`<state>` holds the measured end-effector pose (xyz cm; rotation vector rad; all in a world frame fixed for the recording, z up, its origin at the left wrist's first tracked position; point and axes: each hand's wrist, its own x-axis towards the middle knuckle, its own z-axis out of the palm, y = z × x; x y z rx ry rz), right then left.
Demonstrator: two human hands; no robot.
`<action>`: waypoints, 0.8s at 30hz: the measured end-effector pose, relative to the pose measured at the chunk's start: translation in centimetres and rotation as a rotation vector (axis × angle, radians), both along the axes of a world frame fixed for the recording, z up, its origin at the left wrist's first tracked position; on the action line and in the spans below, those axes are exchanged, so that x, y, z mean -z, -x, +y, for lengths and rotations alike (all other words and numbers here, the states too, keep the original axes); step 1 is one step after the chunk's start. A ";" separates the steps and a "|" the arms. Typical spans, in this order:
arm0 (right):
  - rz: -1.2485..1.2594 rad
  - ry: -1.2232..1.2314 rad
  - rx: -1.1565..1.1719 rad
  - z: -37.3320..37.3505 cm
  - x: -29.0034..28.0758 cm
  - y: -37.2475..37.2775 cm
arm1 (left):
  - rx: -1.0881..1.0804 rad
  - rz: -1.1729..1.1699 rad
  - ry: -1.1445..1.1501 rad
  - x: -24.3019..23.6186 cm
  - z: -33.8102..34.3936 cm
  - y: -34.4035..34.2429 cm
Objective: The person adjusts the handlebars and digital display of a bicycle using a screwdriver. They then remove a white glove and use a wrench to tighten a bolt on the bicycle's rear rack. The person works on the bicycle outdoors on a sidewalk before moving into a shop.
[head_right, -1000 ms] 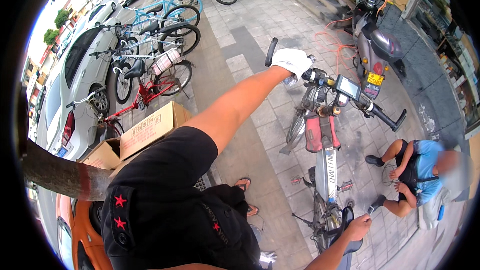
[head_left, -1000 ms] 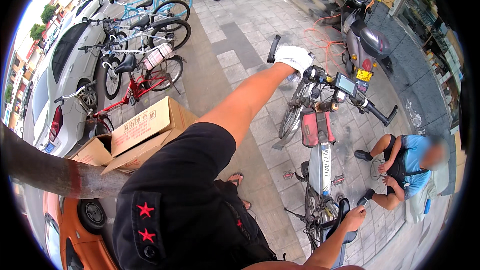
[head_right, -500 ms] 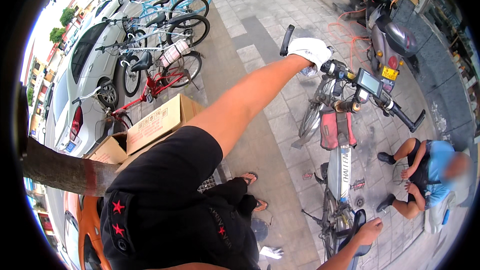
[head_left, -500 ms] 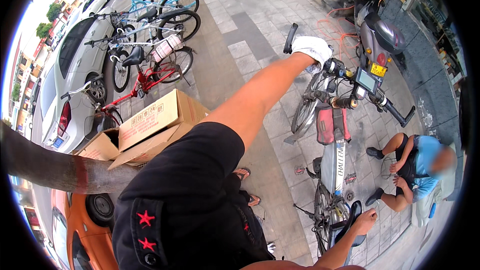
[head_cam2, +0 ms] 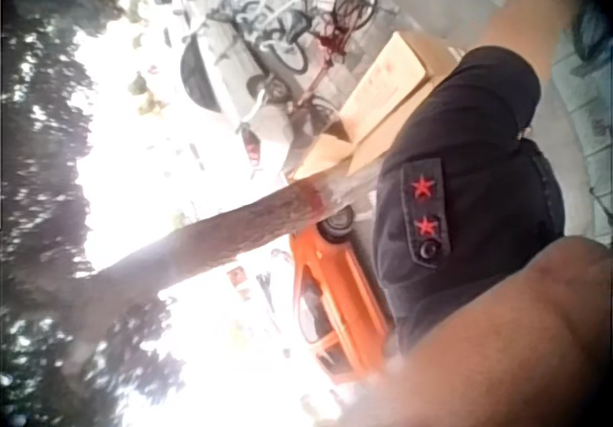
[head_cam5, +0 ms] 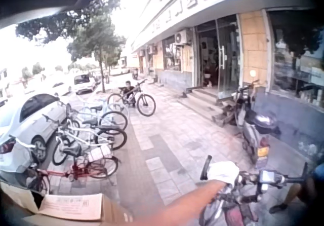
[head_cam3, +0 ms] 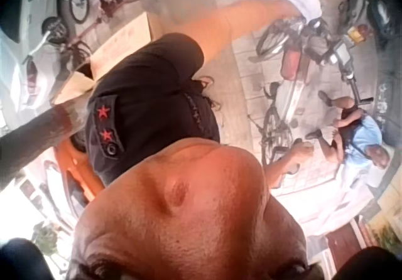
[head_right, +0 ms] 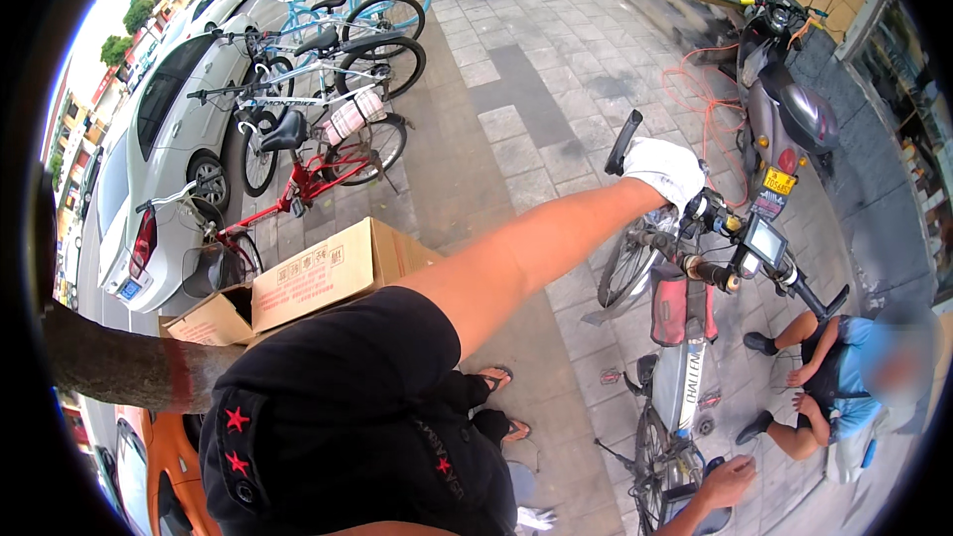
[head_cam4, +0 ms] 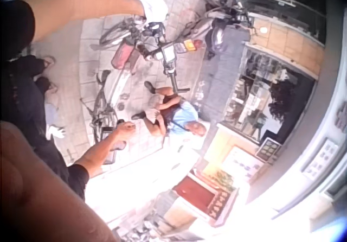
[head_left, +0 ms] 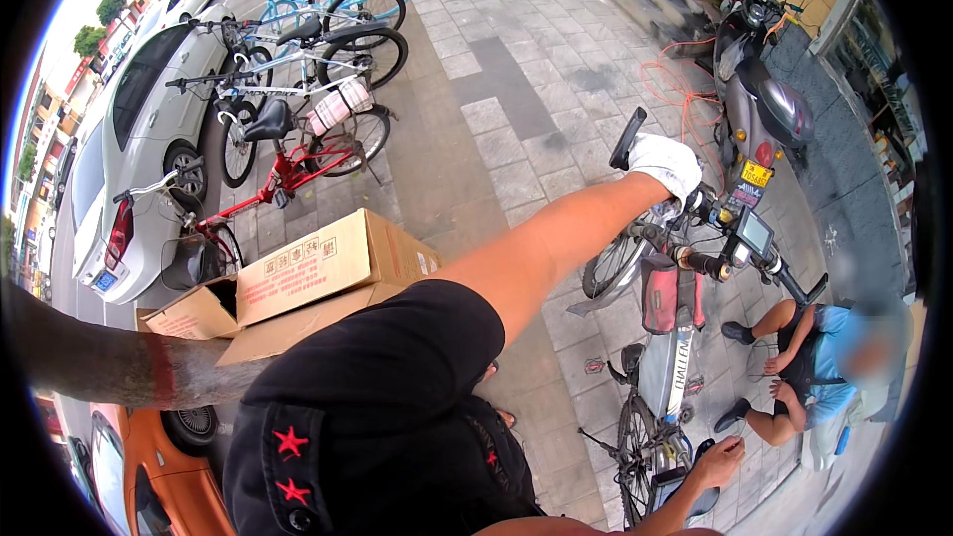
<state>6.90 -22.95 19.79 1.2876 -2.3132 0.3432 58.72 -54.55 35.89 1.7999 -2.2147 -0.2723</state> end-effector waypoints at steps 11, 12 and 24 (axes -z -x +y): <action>-0.437 -0.327 -1.143 -1.1 0.8 -36.1 | 0.069 -0.083 0.033 0.0 -0.3 -0.5; -0.498 -0.368 -1.167 -1.2 0.4 -39.4 | 0.075 -0.068 0.021 0.2 -0.6 -0.7; -0.713 -0.500 -0.911 5.5 6.4 -36.8 | 0.048 -0.096 0.007 -0.4 -4.1 -0.5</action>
